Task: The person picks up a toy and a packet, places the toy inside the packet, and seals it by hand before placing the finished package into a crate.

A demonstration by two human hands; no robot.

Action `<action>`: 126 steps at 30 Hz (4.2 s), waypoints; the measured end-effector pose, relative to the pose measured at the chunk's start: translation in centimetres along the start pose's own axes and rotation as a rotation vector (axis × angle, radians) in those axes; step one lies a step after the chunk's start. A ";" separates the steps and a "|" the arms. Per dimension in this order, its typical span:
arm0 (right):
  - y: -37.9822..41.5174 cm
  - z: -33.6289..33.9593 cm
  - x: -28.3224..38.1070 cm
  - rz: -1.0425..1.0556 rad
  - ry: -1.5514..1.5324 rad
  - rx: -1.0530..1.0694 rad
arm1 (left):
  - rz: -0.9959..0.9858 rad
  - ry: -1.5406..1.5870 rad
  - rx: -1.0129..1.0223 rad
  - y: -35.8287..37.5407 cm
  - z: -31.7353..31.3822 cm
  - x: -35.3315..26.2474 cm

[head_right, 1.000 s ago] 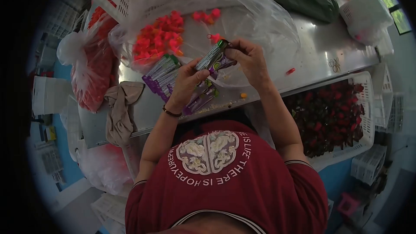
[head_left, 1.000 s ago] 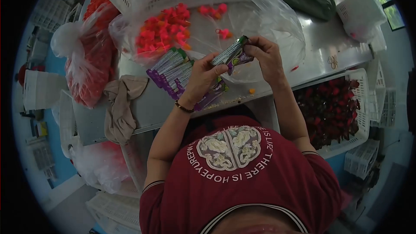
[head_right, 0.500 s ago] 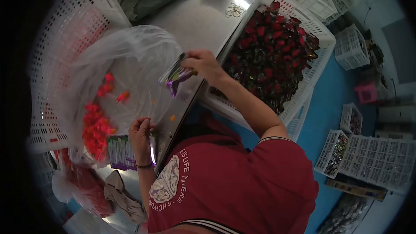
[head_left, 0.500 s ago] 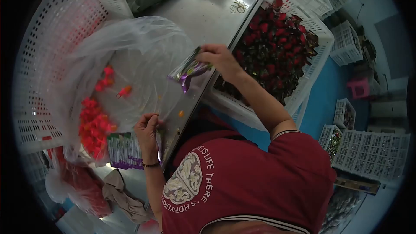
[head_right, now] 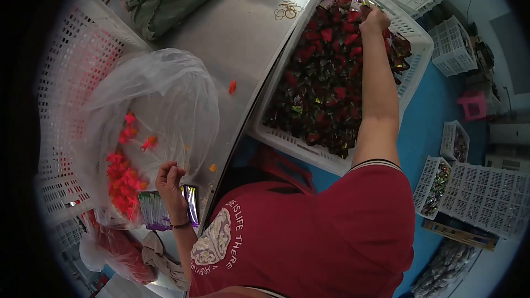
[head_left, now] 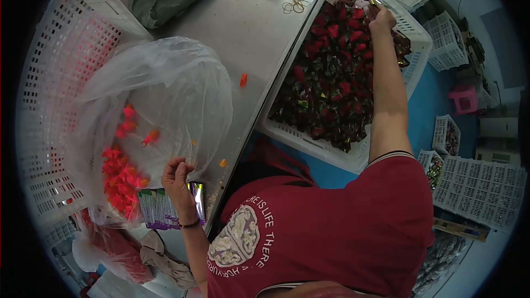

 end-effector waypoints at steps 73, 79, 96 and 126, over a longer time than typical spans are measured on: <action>50.9 3.2 -5.7 0.460 1.397 1.696 | -0.561 -0.802 -0.365 7.0 9.3 -1.4; 63.7 -2.2 -9.1 0.595 0.490 1.936 | -0.730 -1.005 -0.345 7.1 7.7 -1.6; 70.5 -3.1 -13.1 0.483 0.373 1.877 | -0.672 -1.165 -0.392 5.6 7.0 -1.1; 70.4 0.3 -13.1 0.460 0.382 1.967 | -0.532 -0.635 -0.697 7.4 12.5 0.0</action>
Point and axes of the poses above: each hand's wrist, its own y-axis away from the middle knuckle, its own z-axis out of the back of the hand, x = y × z, the point moved 7 cm from there along -y, towards the middle knuckle, and after that the axes turned 11 degrees about -x, right-handed, at the moved point
